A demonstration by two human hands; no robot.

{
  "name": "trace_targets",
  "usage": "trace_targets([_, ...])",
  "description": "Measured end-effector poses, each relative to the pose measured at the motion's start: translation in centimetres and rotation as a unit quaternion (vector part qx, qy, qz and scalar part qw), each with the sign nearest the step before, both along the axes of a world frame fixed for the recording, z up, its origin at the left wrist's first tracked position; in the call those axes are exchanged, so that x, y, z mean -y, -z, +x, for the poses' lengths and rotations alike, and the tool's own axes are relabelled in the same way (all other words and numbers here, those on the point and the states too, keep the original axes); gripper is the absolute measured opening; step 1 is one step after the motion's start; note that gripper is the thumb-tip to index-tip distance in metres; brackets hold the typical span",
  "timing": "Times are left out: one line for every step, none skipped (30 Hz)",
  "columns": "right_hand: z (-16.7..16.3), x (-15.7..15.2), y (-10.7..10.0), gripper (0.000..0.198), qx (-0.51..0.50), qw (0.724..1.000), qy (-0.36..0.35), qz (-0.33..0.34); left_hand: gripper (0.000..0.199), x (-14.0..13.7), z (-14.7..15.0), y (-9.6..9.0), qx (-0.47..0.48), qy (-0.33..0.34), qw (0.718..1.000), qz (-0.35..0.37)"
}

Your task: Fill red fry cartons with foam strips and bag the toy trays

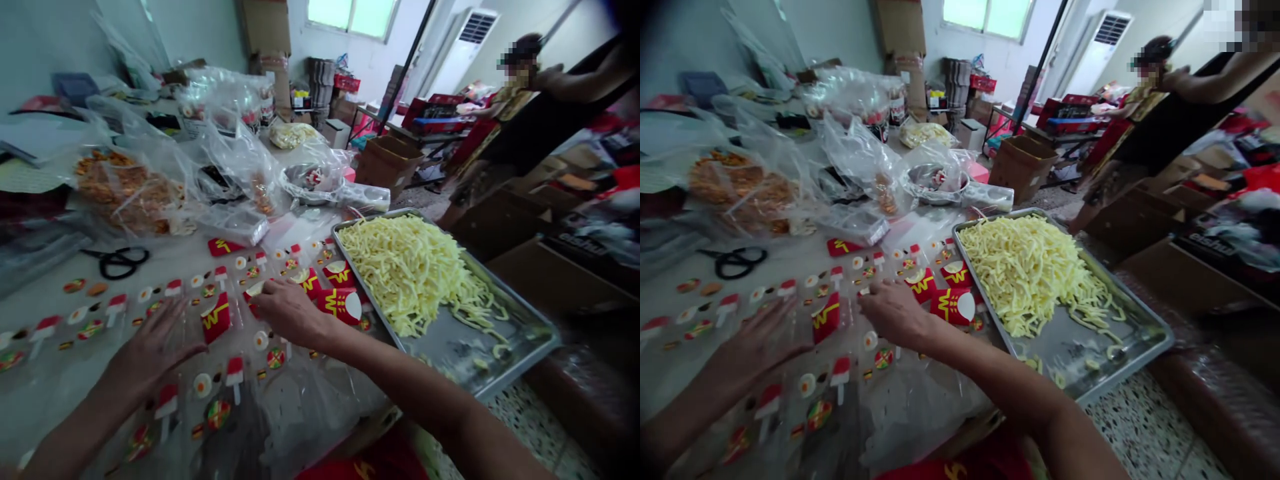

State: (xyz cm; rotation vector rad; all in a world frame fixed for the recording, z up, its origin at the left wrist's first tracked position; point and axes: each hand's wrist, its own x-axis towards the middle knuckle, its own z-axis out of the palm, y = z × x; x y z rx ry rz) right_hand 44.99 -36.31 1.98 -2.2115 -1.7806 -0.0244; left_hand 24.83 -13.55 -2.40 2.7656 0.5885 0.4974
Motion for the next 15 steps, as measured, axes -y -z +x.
trace_targets([0.3,2.7,-0.4,0.021,0.002,0.999,0.042,0.01,0.061,0.7,0.6,-1.0,-0.002,-0.009,1.0,0.017])
trace_targets([0.6,5.6,-0.7,0.024,0.003,0.994,0.107,0.02,0.056,1.7,1.5,-2.0,-0.008,-0.003,0.999,0.032])
trace_targets([0.8,8.4,-0.7,0.029,-0.003,0.982,0.188,0.034,0.051,3.0,2.7,-2.8,-0.01,0.013,0.999,0.041])
trace_targets([1.0,11.1,-0.7,0.03,-0.017,0.963,0.265,0.044,0.048,4.6,4.3,-3.5,0.009,0.032,0.998,0.047])
trace_targets([1.2,13.4,-0.5,0.03,-0.038,0.945,0.321,0.053,0.048,6.6,6.1,-4.0,0.014,0.081,0.996,0.046])
trace_targets([1.4,15.2,-0.1,0.028,-0.06,0.931,0.354,0.057,0.049,8.8,8.1,-4.2,0.013,0.15,0.988,0.033])
trace_targets([1.6,16.5,0.3,0.025,-0.079,0.924,0.369,0.057,0.051,11.1,10.3,-4.1,0.0,0.224,0.974,0.021])
trace_targets([1.7,17.3,0.6,0.023,-0.091,0.923,0.369,0.054,0.06,13.4,12.4,-3.9,-0.02,0.278,0.96,0.017])
trace_targets([1.8,17.6,1.0,0.021,-0.098,0.925,0.363,0.049,0.072,15.5,14.4,-3.4,-0.036,0.316,0.948,0.021])
trace_targets([1.9,17.4,1.2,0.02,-0.101,0.927,0.359,0.045,0.08,17.2,16.2,-2.9,-0.047,0.335,0.941,0.023])
trace_targets([2.0,17.1,1.4,0.019,-0.1,0.927,0.359,0.042,0.084,18.7,17.6,-2.3,-0.061,0.349,0.935,0.022])
trace_targets([2.1,16.6,1.4,0.018,-0.103,0.926,0.362,0.043,0.084,19.7,18.8,-1.9,-0.075,0.361,0.929,0.02])
trace_targets([2.2,16.0,1.3,0.016,-0.113,0.923,0.364,0.046,0.082,20.4,19.6,-1.5,-0.086,0.37,0.925,0.016])
trace_targets([2.3,15.6,1.2,0.015,-0.132,0.921,0.364,0.051,0.079,20.9,20.2,-1.3,-0.091,0.378,0.921,0.014])
trace_targets([2.4,15.3,1.0,0.014,-0.156,0.918,0.36,0.057,0.076,21.1,20.6,-1.2,-0.088,0.383,0.919,0.015])
